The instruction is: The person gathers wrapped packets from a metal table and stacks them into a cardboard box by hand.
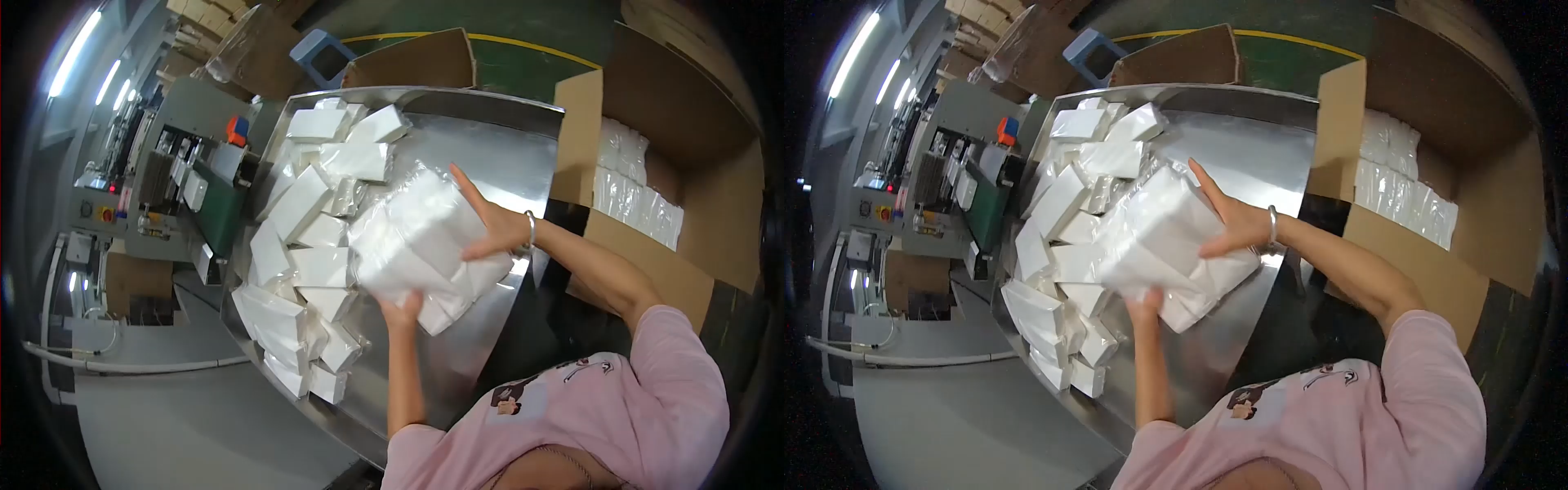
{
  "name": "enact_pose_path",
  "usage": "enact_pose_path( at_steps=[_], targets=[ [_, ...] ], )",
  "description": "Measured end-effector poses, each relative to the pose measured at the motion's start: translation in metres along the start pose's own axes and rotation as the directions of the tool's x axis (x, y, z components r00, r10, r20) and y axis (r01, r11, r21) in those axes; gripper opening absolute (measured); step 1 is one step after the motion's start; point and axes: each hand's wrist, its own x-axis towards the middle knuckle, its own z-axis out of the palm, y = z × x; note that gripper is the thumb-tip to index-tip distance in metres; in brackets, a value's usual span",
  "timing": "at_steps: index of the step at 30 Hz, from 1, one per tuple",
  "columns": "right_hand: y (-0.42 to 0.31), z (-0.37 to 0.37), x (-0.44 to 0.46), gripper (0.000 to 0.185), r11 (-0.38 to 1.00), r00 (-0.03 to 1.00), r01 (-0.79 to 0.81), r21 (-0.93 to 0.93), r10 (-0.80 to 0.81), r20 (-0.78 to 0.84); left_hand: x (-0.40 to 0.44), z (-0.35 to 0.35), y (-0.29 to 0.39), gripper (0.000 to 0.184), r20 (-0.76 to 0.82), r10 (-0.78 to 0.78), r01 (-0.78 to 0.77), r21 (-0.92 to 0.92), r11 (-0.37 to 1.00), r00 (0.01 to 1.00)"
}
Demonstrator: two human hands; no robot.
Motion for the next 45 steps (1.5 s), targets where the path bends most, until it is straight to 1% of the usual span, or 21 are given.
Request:
enact_pose_path(
  at_steps=[3, 5, 7, 10, 11, 14, 15, 16, 17, 18, 20, 22, 23, 26, 28, 31, 36, 37, 40, 43, 45],
  targets=[
    [-0.002, 0.000, -0.043, 0.133, 0.980, 0.992, 0.124, -0.159, -0.126, -0.006, -0.038, 0.006, 0.000, 0.099, 0.219, 0.326, -0.373, 0.230, 0.899, 0.920],
    [0.016, 0.005, -0.060, 0.137, 0.922, 0.984, 0.173, -0.345, -0.180, 0.013, -0.053, -0.006, -0.036, 0.084, 0.425, 0.254, -0.458, 0.495, 0.738, 0.869],
    [0.020, 0.004, -0.067, 0.137, 0.901, 0.985, 0.160, -0.402, -0.175, -0.002, -0.047, 0.000, -0.027, 0.069, 0.658, 0.289, -0.703, 0.537, 0.467, 0.695],
    [0.015, -0.004, -0.074, 0.136, 0.953, 0.988, 0.129, -0.274, -0.146, -0.042, -0.043, 0.012, -0.012, 0.050, 0.442, -0.009, -0.194, 0.411, 0.891, 0.897],
    [0.012, -0.013, -0.079, 0.135, 0.955, 0.982, 0.154, -0.255, -0.176, -0.068, -0.039, 0.022, -0.002, 0.056, 0.471, 0.061, -0.337, 0.528, 0.780, 0.880],
    [-0.003, -0.057, -0.112, 0.134, 0.958, 0.951, 0.187, -0.219, -0.232, -0.204, -0.020, 0.065, 0.013, 0.042, 0.354, 0.042, -0.192, 0.399, 0.897, 0.934],
    [-0.006, -0.076, -0.127, 0.134, 0.960, 0.935, 0.189, -0.204, -0.240, -0.262, -0.013, 0.096, 0.044, 0.040, 0.401, -0.022, -0.050, 0.167, 0.985, 0.916],
    [-0.009, -0.096, -0.143, 0.134, 0.962, 0.917, 0.194, -0.190, -0.247, -0.314, -0.002, 0.124, 0.067, 0.041, 0.429, -0.031, -0.084, 0.246, 0.966, 0.903],
    [-0.016, -0.118, -0.163, 0.133, 0.966, 0.883, 0.215, -0.140, -0.254, -0.395, 0.004, 0.163, 0.103, 0.041, 0.428, -0.111, -0.077, 0.400, 0.913, 0.897],
    [-0.018, -0.142, -0.186, 0.133, 0.933, 0.829, 0.144, -0.329, -0.295, -0.475, 0.012, 0.205, 0.128, 0.042, 0.408, -0.184, -0.076, 0.545, 0.835, 0.894],
    [-0.009, -0.191, -0.233, 0.132, 0.960, 0.717, 0.175, -0.217, -0.275, -0.641, 0.034, 0.280, 0.140, 0.060, 0.529, -0.015, -0.253, 0.430, 0.867, 0.848],
    [0.000, -0.239, -0.285, 0.133, 0.898, 0.535, -0.038, -0.439, -0.353, -0.768, 0.061, 0.364, 0.128, 0.091, 0.601, 0.242, -0.497, 0.302, 0.814, 0.761],
    [0.005, -0.259, -0.307, 0.132, 0.919, 0.427, -0.011, -0.393, -0.351, -0.833, 0.071, 0.409, 0.125, 0.106, 0.614, 0.374, -0.599, 0.208, 0.773, 0.695],
    [0.025, -0.310, -0.365, 0.126, 0.957, 0.101, -0.076, -0.280, -0.272, -0.957, 0.059, 0.536, 0.131, 0.118, 0.560, 0.555, -0.681, 0.024, 0.732, 0.616],
    [0.055, -0.339, -0.391, 0.124, 0.854, -0.131, -0.418, -0.309, -0.393, -0.910, 0.055, 0.608, 0.106, 0.116, 0.552, 0.585, -0.676, -0.052, 0.735, 0.594],
    [0.093, -0.362, -0.403, 0.120, 0.755, -0.270, -0.654, -0.054, -0.299, -0.915, 0.051, 0.690, 0.034, 0.112, 0.560, 0.508, -0.590, -0.041, 0.806, 0.655],
    [0.198, -0.383, -0.419, 0.113, 0.624, -0.344, -0.770, 0.136, -0.226, -0.911, 0.049, 0.757, -0.046, 0.110, 0.608, 0.347, -0.528, 0.143, 0.837, 0.714],
    [0.216, -0.383, -0.420, 0.112, 0.596, -0.375, -0.777, 0.202, -0.182, -0.909, 0.049, 0.762, -0.055, 0.107, 0.639, 0.356, -0.551, 0.129, 0.824, 0.682],
    [0.265, -0.384, -0.423, 0.107, 0.473, -0.437, -0.810, 0.346, -0.094, -0.894, 0.045, 0.783, -0.093, 0.108, 0.613, 0.120, -0.462, 0.437, 0.772, 0.781],
    [0.299, -0.395, -0.416, 0.103, 0.315, -0.462, -0.862, 0.396, -0.169, -0.871, 0.041, 0.807, -0.109, 0.110, 0.559, 0.130, -0.486, 0.555, 0.675, 0.819],
    [0.304, -0.403, -0.411, 0.103, 0.212, -0.480, -0.864, 0.457, -0.072, -0.874, 0.040, 0.821, -0.117, 0.110, 0.535, 0.080, -0.474, 0.657, 0.586, 0.841]
  ],
)
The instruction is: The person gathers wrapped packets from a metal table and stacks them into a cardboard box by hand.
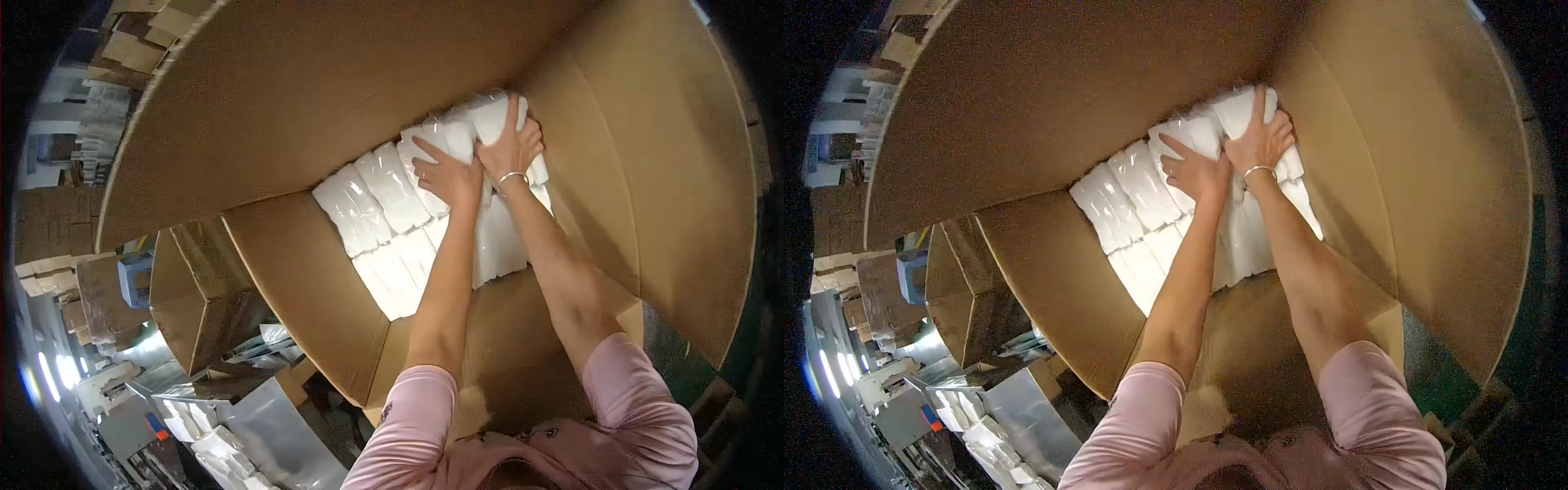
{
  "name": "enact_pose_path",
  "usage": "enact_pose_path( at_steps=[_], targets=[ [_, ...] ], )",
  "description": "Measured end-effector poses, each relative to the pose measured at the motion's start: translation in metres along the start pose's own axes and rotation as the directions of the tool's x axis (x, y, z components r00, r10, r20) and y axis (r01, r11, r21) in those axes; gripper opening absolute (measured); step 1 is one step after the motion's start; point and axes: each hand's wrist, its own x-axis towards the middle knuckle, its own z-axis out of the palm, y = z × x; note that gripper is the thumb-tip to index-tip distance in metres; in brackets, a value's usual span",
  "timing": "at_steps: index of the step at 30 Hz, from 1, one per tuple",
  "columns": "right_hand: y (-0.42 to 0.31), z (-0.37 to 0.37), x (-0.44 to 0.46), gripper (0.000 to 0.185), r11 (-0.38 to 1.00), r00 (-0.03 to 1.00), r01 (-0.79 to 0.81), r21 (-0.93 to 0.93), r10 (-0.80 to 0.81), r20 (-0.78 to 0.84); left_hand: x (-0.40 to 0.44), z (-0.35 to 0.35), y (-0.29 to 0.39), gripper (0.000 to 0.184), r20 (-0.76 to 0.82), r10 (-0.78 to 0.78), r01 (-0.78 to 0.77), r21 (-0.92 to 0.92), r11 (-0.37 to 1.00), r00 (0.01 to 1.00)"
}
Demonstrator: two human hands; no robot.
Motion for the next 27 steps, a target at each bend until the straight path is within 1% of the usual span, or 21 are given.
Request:
enact_pose_path(
  at_steps=[1, 3, 6, 9, 10, 12, 13, 15, 16, 17, 19, 20, 21, 23, 24, 26, 27],
  targets=[
    [-0.004, 0.002, 0.003, 0.103, 0.998, 0.999, -0.013, -0.053, 0.015, 0.035, 0.004, 0.006, -0.001, 0.109, 0.034, -0.023, 0.022, 0.035, 0.999, 0.999],
    [-0.005, 0.012, 0.004, 0.104, 0.995, 0.999, 0.019, -0.096, -0.015, 0.034, 0.011, 0.021, -0.002, 0.107, 0.096, -0.070, 0.061, 0.098, 0.993, 0.993],
    [-0.003, 0.032, 0.006, 0.105, 0.982, 0.997, 0.057, -0.178, -0.047, 0.060, 0.016, 0.052, -0.012, 0.103, -0.066, 0.034, -0.017, 0.250, 0.968, 0.997],
    [0.004, 0.056, 0.015, 0.107, 0.982, 0.985, 0.062, -0.180, -0.031, 0.171, 0.014, 0.056, -0.019, 0.094, -0.018, 0.111, -0.103, 0.251, 0.963, 0.994],
    [0.003, 0.062, 0.020, 0.105, 0.972, 0.971, 0.037, -0.233, 0.020, 0.237, 0.011, 0.050, -0.022, 0.093, 0.030, 0.152, -0.154, 0.223, 0.963, 0.988],
    [0.000, 0.070, 0.024, 0.103, 0.977, 0.974, 0.015, -0.213, 0.034, 0.224, 0.004, 0.039, -0.032, 0.091, 0.106, 0.233, -0.248, 0.165, 0.955, 0.967],
    [0.002, 0.070, 0.022, 0.102, 0.978, 0.974, 0.003, -0.208, 0.043, 0.221, 0.000, 0.038, -0.039, 0.091, 0.114, 0.277, -0.293, 0.151, 0.944, 0.954],
    [0.005, 0.061, 0.016, 0.100, 0.980, 0.956, 0.033, -0.197, 0.027, 0.294, -0.008, 0.034, -0.046, 0.092, 0.106, 0.375, -0.386, 0.111, 0.916, 0.921],
    [0.006, 0.058, 0.021, 0.098, 0.982, 0.950, 0.060, -0.181, 0.000, 0.314, -0.008, 0.032, -0.048, 0.089, 0.120, 0.379, -0.392, 0.103, 0.914, 0.917],
    [0.010, 0.055, 0.017, 0.097, 0.983, 0.967, 0.117, -0.139, -0.081, 0.240, -0.007, 0.026, -0.051, 0.086, 0.177, 0.379, -0.397, 0.074, 0.915, 0.908],
    [0.030, 0.051, -0.001, 0.095, 0.971, 0.970, 0.232, -0.059, -0.227, 0.082, -0.007, 0.011, -0.060, 0.080, 0.293, 0.381, -0.406, 0.026, 0.914, 0.877],
    [0.028, 0.030, -0.006, 0.089, 0.976, 0.948, 0.203, -0.078, -0.176, 0.267, -0.008, -0.007, -0.061, 0.074, 0.448, 0.330, -0.388, 0.040, 0.921, 0.831],
    [0.026, 0.009, -0.010, 0.082, 0.979, 0.890, 0.179, -0.099, -0.118, 0.441, -0.009, -0.028, -0.064, 0.069, 0.589, 0.267, -0.372, 0.061, 0.926, 0.763],
    [0.035, -0.002, -0.021, 0.064, 0.962, 0.776, 0.272, 0.006, -0.223, 0.590, -0.022, -0.077, -0.079, 0.061, 0.622, 0.328, -0.391, -0.038, 0.919, 0.711],
    [0.022, -0.022, -0.029, 0.058, 0.956, 0.712, 0.263, 0.132, -0.285, 0.642, -0.035, -0.105, -0.088, 0.057, 0.638, 0.353, -0.393, -0.086, 0.916, 0.684],
    [-0.015, -0.089, -0.048, 0.047, 0.905, 0.560, 0.214, 0.368, -0.422, 0.713, -0.076, -0.164, -0.104, 0.053, 0.461, 0.448, -0.390, -0.220, 0.894, 0.766],
    [-0.033, -0.130, -0.069, 0.044, 0.771, 0.559, 0.146, 0.620, -0.582, 0.591, -0.102, -0.194, -0.114, 0.051, 0.365, 0.477, -0.392, -0.285, 0.875, 0.799]
  ],
)
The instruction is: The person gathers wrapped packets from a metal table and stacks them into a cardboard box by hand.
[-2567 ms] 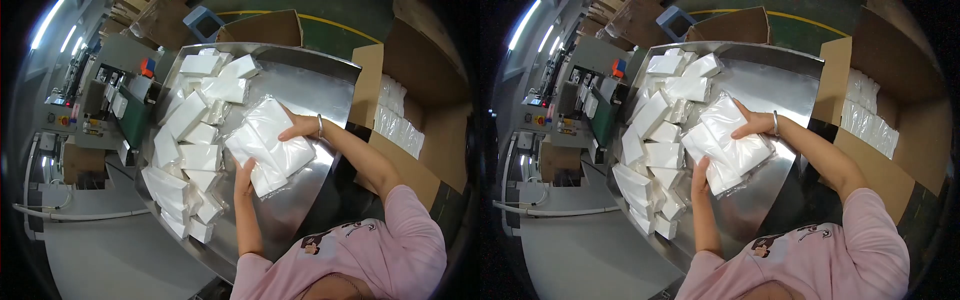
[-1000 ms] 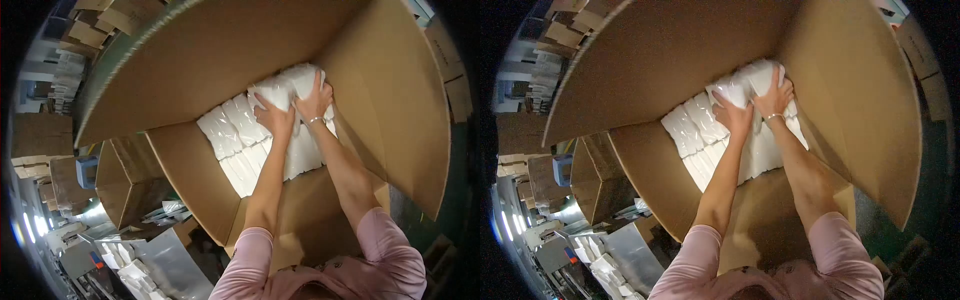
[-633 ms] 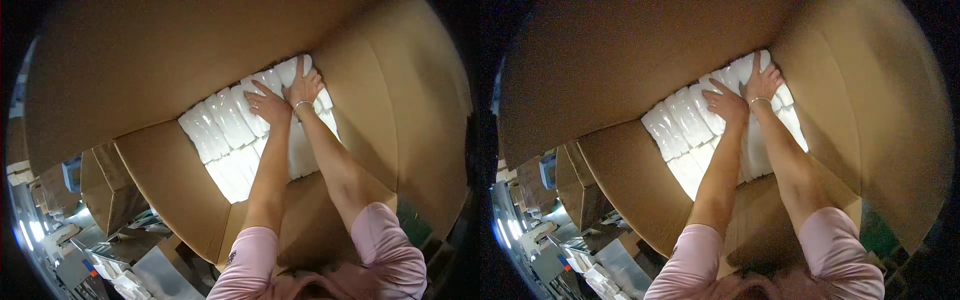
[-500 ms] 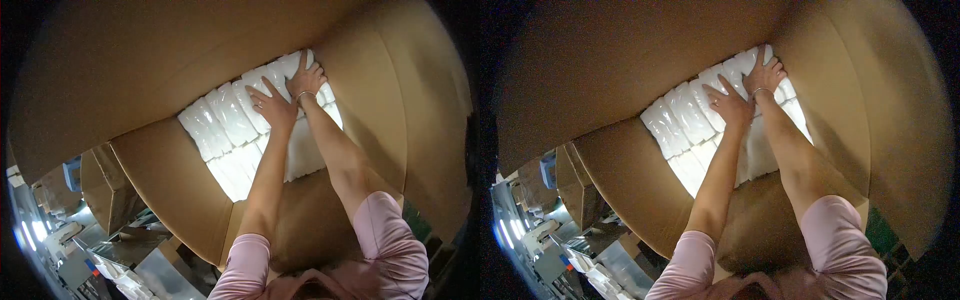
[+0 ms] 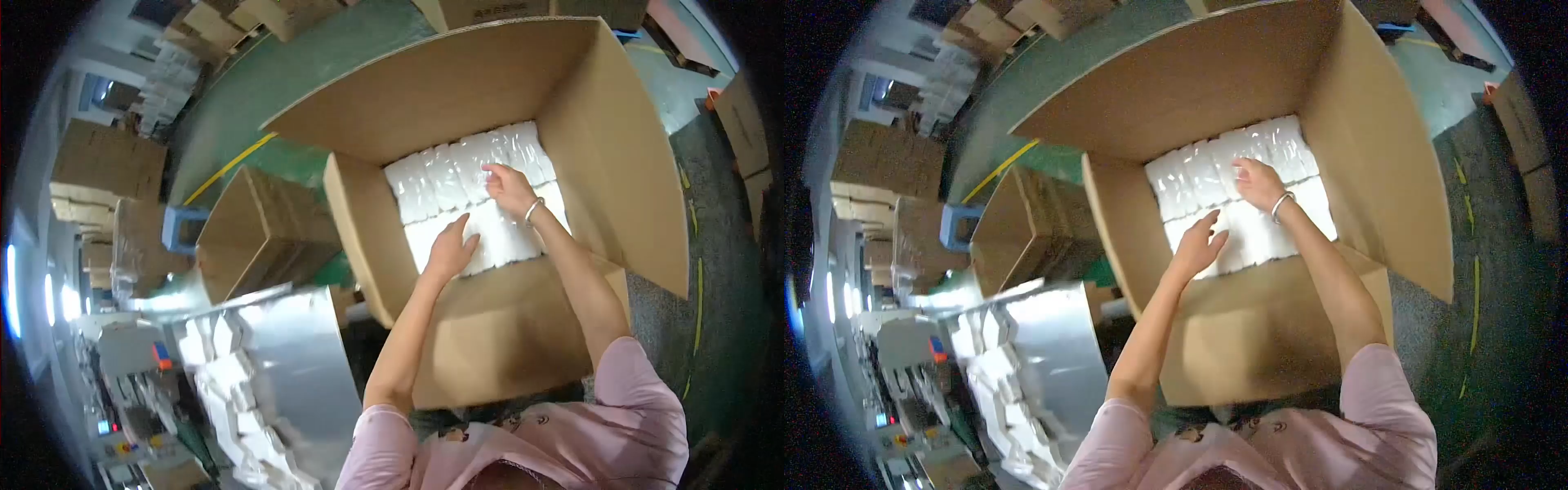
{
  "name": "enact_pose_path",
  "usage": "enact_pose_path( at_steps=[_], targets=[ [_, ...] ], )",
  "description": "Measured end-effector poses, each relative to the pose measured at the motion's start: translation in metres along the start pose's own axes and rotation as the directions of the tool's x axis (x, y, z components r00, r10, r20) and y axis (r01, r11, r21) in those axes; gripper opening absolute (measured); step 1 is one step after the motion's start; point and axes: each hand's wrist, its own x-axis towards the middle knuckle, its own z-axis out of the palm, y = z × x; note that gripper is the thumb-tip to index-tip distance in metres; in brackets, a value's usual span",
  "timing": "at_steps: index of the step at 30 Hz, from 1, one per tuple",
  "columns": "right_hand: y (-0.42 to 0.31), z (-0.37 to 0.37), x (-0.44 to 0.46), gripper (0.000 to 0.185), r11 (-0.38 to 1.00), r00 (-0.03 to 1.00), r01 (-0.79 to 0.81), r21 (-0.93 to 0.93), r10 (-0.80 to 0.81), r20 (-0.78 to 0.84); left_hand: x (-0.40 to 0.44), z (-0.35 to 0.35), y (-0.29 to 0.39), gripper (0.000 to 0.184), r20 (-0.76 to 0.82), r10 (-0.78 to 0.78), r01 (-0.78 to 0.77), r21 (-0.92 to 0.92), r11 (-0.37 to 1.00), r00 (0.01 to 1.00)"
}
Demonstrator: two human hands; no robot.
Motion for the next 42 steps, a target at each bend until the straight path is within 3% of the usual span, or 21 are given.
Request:
enact_pose_path(
  at_steps=[2, 3, 4, 6, 9, 13, 16, 18, 19, 20, 22, 25, 26, 29, 31, 32, 33, 36, 38, 40, 42],
  targets=[
    [-0.105, -0.002, -0.075, 0.039, 0.847, 0.920, 0.368, 0.383, -0.390, -0.022, -0.083, -0.041, 0.039, 0.052, 0.067, -0.082, 0.091, -0.138, 0.986, 0.994],
    [-0.160, -0.011, -0.120, 0.040, 0.694, 0.794, 0.513, 0.505, -0.608, 0.030, -0.121, -0.057, 0.056, 0.053, 0.097, -0.126, 0.144, -0.212, 0.966, 0.987],
    [-0.215, -0.021, -0.171, 0.040, 0.620, 0.682, 0.592, 0.515, -0.726, 0.091, -0.158, -0.068, 0.065, 0.052, 0.085, -0.162, 0.178, -0.250, 0.952, 0.983],
    [-0.269, -0.016, -0.244, 0.035, 0.391, 0.328, 0.811, 0.434, -0.920, 0.215, -0.237, -0.079, 0.077, 0.050, 0.053, -0.258, 0.260, -0.334, 0.906, 0.965],
    [-0.313, -0.012, -0.321, 0.030, 0.040, -0.108, 0.827, 0.560, -0.967, 0.230, -0.357, -0.100, 0.104, 0.049, -0.048, -0.393, 0.335, -0.434, 0.836, 0.918],
    [-0.355, 0.006, -0.372, 0.024, -0.195, -0.397, 0.687, 0.700, -0.907, 0.137, -0.494, -0.120, 0.113, 0.047, -0.286, -0.597, 0.429, -0.476, 0.768, 0.750],
    [-0.380, 0.045, -0.387, 0.021, 0.005, -0.303, 0.692, 0.722, -0.906, 0.296, -0.595, -0.124, 0.093, 0.045, -0.621, -0.587, 0.421, -0.412, 0.808, 0.519],
    [-0.392, 0.101, -0.383, 0.022, 0.211, -0.120, 0.768, 0.605, -0.880, 0.459, -0.658, -0.120, 0.073, 0.041, -0.721, -0.689, 0.487, -0.577, 0.656, 0.076],
    [-0.393, 0.144, -0.376, 0.024, 0.308, 0.009, 0.806, 0.505, -0.859, 0.511, -0.690, -0.122, 0.068, 0.040, -0.838, -0.544, 0.626, -0.437, 0.646, -0.024],
    [-0.381, 0.193, -0.364, 0.028, 0.429, 0.144, 0.767, 0.477, -0.840, 0.523, -0.720, -0.125, 0.062, 0.040, -0.926, -0.370, 0.758, -0.296, 0.582, -0.077],
    [-0.353, 0.265, -0.338, 0.029, 0.501, 0.237, 0.781, 0.373, -0.790, 0.566, -0.771, -0.146, 0.043, 0.040, -0.884, -0.375, 0.722, -0.452, 0.524, -0.281],
    [-0.321, 0.325, -0.319, 0.031, 0.571, 0.250, 0.764, 0.300, -0.691, 0.679, -0.845, -0.188, -0.014, 0.049, -0.851, -0.339, 0.726, -0.522, 0.448, -0.402],
    [-0.315, 0.338, -0.314, 0.028, 0.551, 0.233, 0.791, 0.266, -0.672, 0.703, -0.865, -0.201, -0.036, 0.054, -0.841, -0.338, 0.737, -0.537, 0.411, -0.424],
    [-0.310, 0.370, -0.302, 0.036, 0.514, 0.180, 0.835, 0.197, -0.593, 0.785, -0.925, -0.220, -0.130, 0.067, -0.720, -0.499, 0.507, -0.694, 0.511, -0.483],
    [-0.317, 0.386, -0.299, 0.047, 0.541, 0.208, 0.826, 0.158, -0.554, 0.806, -0.890, -0.248, -0.108, 0.073, -0.644, -0.587, 0.424, -0.765, 0.485, -0.491],
    [-0.324, 0.395, -0.296, 0.052, 0.506, 0.188, 0.848, 0.159, -0.566, 0.803, -0.874, -0.257, -0.103, 0.075, -0.600, -0.633, 0.380, -0.800, 0.465, -0.488],
    [-0.335, 0.409, -0.293, 0.057, 0.470, 0.165, 0.868, 0.159, -0.576, 0.801, -0.879, -0.253, -0.128, 0.086, -0.643, -0.660, 0.321, -0.766, 0.557, -0.388],
    [-0.369, 0.472, -0.293, 0.074, 0.344, 0.082, 0.916, 0.208, -0.666, 0.741, -0.876, -0.250, -0.172, 0.097, -0.664, -0.733, 0.624, -0.638, 0.452, -0.148],
    [-0.393, 0.530, -0.300, 0.085, 0.262, -0.005, 0.925, 0.277, -0.719, 0.695, -0.868, -0.246, -0.187, 0.100, -0.662, -0.738, 0.705, -0.586, 0.399, -0.133],
    [-0.421, 0.567, -0.328, 0.093, 0.317, 0.082, 0.940, 0.123, -0.562, 0.823, -0.841, -0.244, -0.170, 0.098, -0.622, -0.772, 0.773, -0.552, 0.312, -0.133],
    [-0.422, 0.582, -0.353, 0.082, 0.243, 0.114, 0.970, 0.002, -0.465, 0.878, -0.826, -0.235, -0.170, 0.097, -0.632, -0.769, 0.746, -0.557, 0.365, -0.095]
  ],
)
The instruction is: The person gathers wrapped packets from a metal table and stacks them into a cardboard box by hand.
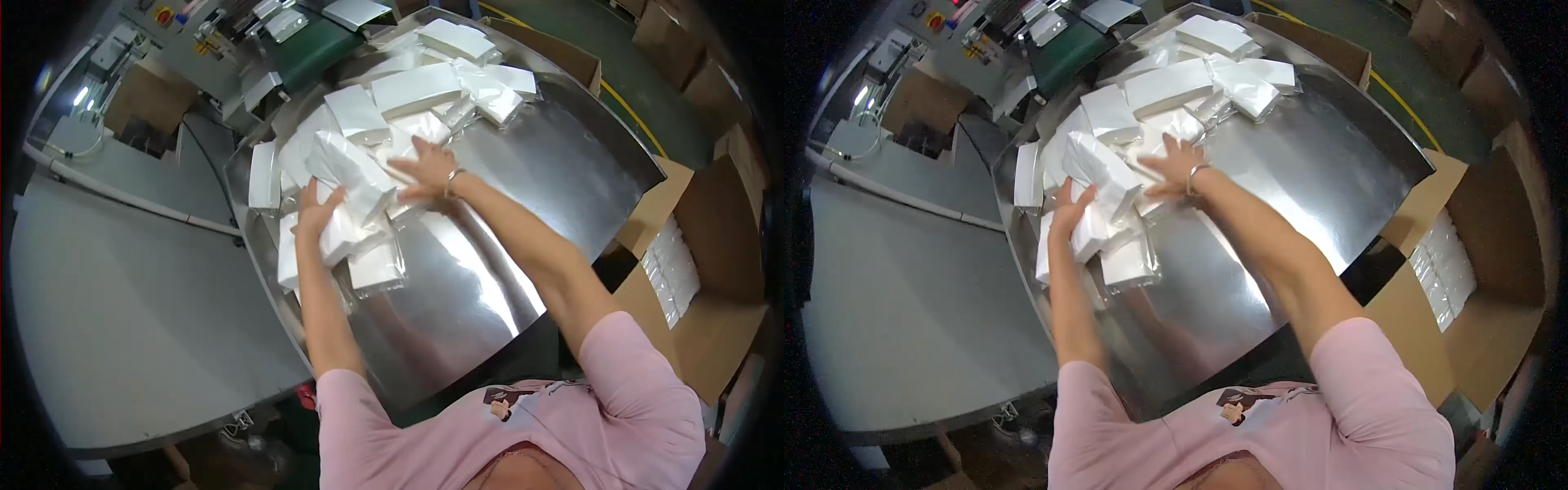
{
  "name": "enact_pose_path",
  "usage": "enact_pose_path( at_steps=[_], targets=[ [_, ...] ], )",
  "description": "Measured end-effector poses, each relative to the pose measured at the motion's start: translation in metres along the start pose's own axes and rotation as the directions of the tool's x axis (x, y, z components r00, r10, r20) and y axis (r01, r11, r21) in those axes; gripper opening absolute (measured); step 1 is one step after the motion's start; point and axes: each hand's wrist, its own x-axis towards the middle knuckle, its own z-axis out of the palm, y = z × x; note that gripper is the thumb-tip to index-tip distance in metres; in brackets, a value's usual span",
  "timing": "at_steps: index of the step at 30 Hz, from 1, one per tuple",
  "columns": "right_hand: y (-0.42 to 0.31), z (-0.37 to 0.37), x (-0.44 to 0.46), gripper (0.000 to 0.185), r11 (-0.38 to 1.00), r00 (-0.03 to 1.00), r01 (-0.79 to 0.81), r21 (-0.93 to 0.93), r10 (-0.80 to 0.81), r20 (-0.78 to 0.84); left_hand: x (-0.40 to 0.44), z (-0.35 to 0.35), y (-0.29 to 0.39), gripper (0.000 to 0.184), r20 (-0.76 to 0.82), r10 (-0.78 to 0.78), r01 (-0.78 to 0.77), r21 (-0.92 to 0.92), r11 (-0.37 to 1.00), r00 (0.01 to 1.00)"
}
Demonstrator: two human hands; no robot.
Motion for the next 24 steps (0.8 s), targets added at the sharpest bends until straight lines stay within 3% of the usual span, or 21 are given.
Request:
enact_pose_path(
  at_steps=[1, 2, 4, 5, 8, 11, 12, 13, 14, 16, 17, 18, 20, 22, 23, 24],
  targets=[
    [-0.006, 0.008, -0.002, 0.077, 0.998, 0.998, -0.031, -0.059, 0.034, 0.049, -0.003, 0.005, 0.006, 0.096, 0.035, 0.064, -0.063, -0.015, 0.998, 0.997],
    [-0.006, 0.014, -0.006, 0.069, 0.996, 0.998, -0.058, -0.068, 0.060, 0.036, -0.008, 0.014, 0.013, 0.095, 0.027, -0.007, 0.006, 0.057, 0.998, 1.000],
    [-0.003, 0.030, -0.017, 0.056, 0.989, 0.994, -0.106, -0.100, 0.109, 0.022, -0.021, 0.028, 0.026, 0.094, 0.040, 0.022, -0.025, 0.083, 0.996, 0.999],
    [0.002, 0.042, -0.029, 0.043, 0.986, 0.987, -0.134, -0.100, 0.124, -0.105, -0.029, 0.035, 0.034, 0.094, 0.044, 0.037, -0.041, 0.085, 0.996, 0.998],
    [0.009, 0.032, -0.087, 0.042, 0.989, 0.986, -0.142, -0.043, 0.138, -0.099, -0.068, 0.054, 0.064, 0.093, 0.038, 0.089, -0.091, 0.062, 0.994, 0.995],
    [0.033, 0.047, -0.144, 0.039, 0.975, 0.954, -0.179, -0.132, 0.139, -0.266, -0.113, 0.083, 0.089, 0.092, 0.020, 0.152, -0.152, 0.029, 0.988, 0.988],
    [0.040, 0.039, -0.165, 0.042, 0.976, 0.961, -0.194, -0.102, 0.168, -0.219, -0.129, 0.090, 0.104, 0.092, 0.017, 0.185, -0.185, -0.004, 0.983, 0.983],
    [0.052, 0.044, -0.183, 0.042, 0.970, 0.958, -0.191, -0.151, 0.151, -0.246, -0.149, 0.085, 0.130, 0.091, 0.075, 0.110, -0.113, 0.036, 0.993, 0.991],
    [0.065, 0.051, -0.201, 0.043, 0.961, 0.953, -0.191, -0.202, 0.133, -0.271, -0.156, 0.092, 0.136, 0.091, 0.055, 0.126, -0.124, -0.028, 0.992, 0.991],
    [0.089, 0.044, -0.228, 0.037, 0.984, 0.968, -0.139, -0.113, 0.111, -0.225, -0.165, 0.105, 0.145, 0.090, 0.010, 0.149, -0.146, -0.159, 0.977, 0.989],
    [0.093, 0.039, -0.245, 0.034, 0.983, 0.945, -0.139, -0.120, 0.096, -0.311, -0.168, 0.110, 0.142, 0.082, -0.046, 0.188, -0.194, -0.219, 0.956, 0.981],
    [0.095, 0.028, -0.259, 0.038, 0.976, 0.947, -0.181, -0.118, 0.141, -0.290, -0.166, 0.118, 0.126, 0.080, -0.082, 0.194, -0.210, -0.292, 0.933, 0.977],
    [0.126, 0.029, -0.281, 0.044, 0.989, 0.895, -0.065, -0.136, -0.003, -0.447, -0.156, 0.130, 0.096, 0.075, -0.160, 0.203, -0.254, -0.429, 0.867, 0.966],
    [0.148, 0.027, -0.304, 0.050, 0.953, 0.870, -0.300, 0.044, 0.292, -0.397, -0.188, 0.108, 0.103, 0.072, 0.028, -0.085, 0.085, -0.608, 0.790, 0.996],
    [0.152, 0.031, -0.312, 0.054, 0.902, 0.833, -0.411, 0.135, 0.431, -0.346, -0.203, 0.099, 0.103, 0.071, 0.143, -0.220, 0.259, -0.656, 0.709, 0.965],
    [0.124, 0.001, -0.318, 0.063, 0.867, 0.734, -0.357, 0.348, 0.490, -0.470, -0.212, 0.098, 0.101, 0.072, 0.184, -0.218, 0.285, -0.670, 0.686, 0.958]
  ],
)
